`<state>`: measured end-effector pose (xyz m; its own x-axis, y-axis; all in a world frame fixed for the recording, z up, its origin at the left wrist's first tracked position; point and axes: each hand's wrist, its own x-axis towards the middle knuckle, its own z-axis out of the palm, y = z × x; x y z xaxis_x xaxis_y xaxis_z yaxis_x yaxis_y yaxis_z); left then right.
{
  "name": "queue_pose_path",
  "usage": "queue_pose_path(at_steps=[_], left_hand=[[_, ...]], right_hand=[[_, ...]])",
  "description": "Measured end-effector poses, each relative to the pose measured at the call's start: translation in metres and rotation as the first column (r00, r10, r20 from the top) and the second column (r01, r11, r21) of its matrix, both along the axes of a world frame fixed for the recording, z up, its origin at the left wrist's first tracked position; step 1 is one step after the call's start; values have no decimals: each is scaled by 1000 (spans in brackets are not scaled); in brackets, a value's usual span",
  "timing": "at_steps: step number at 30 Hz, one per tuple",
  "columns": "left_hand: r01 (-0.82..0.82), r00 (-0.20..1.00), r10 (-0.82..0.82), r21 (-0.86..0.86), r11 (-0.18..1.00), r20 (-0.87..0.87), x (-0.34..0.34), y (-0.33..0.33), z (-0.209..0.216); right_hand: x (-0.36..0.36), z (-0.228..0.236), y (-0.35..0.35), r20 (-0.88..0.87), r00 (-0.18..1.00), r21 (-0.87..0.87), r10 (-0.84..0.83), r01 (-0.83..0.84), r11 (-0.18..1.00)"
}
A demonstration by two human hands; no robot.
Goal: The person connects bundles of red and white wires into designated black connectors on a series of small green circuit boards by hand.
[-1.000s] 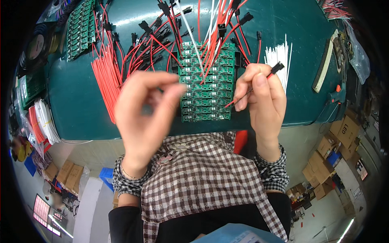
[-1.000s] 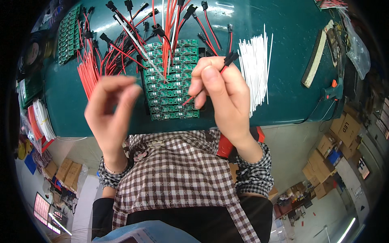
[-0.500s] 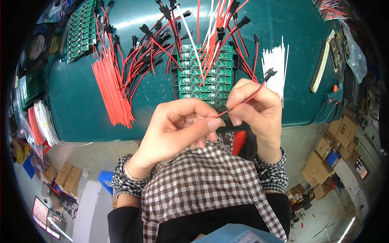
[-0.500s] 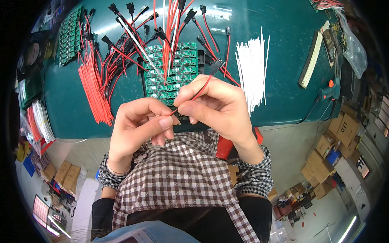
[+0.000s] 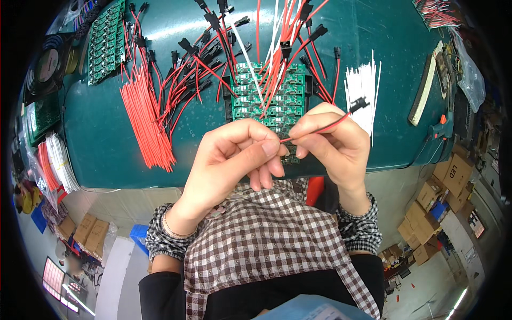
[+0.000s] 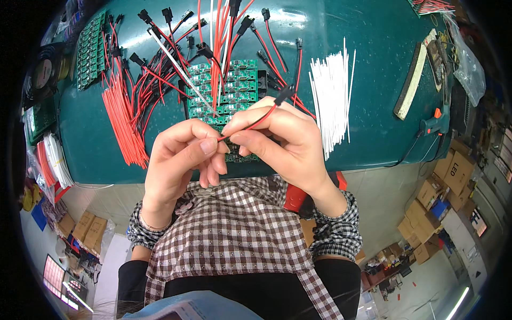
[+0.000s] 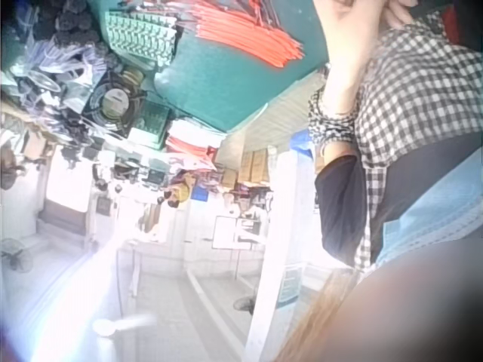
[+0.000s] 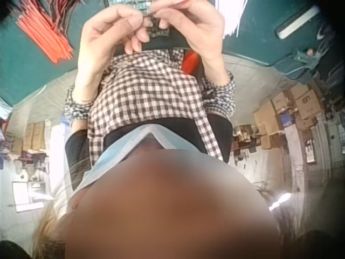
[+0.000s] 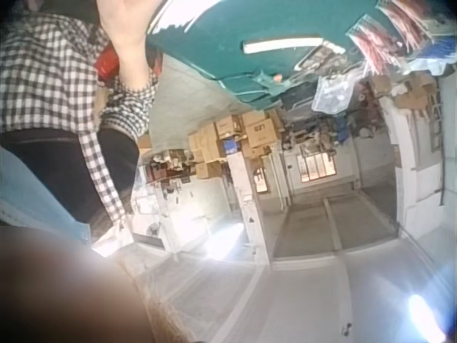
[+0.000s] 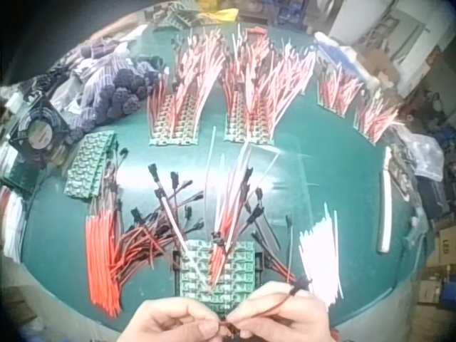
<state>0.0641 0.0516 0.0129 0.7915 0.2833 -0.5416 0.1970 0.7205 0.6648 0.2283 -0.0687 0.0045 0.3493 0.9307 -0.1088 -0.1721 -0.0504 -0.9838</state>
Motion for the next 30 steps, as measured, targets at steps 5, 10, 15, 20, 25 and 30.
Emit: queue_pose_path(at_steps=[5, 10, 15, 20, 25, 30], left_hand=[[52, 998, -54, -91, 994, -18, -3, 3, 2], [-246, 920, 384, 644, 724, -80, -5, 3, -7], [-336, 877, 479, 681, 651, -25, 2, 7, -19], [-328, 893, 450, 666, 670, -14, 7, 11, -28], [-345, 898, 439, 686, 641, 41, 10, 12, -33], [-234, 923, 384, 811, 536, 13, 13, 18, -35]], right_hand=[[6, 4, 0, 397, 917, 89, 27, -68, 994], [1, -16, 3, 342, 914, 31, -219, 222, 975], [-4, -23, 5, 413, 890, 13, -195, 208, 978], [-2, -19, 8, 434, 889, -34, -145, 177, 984], [-4, -19, 10, 478, 867, -39, -143, 183, 982], [-5, -15, 13, 478, 867, -69, -143, 200, 977]])
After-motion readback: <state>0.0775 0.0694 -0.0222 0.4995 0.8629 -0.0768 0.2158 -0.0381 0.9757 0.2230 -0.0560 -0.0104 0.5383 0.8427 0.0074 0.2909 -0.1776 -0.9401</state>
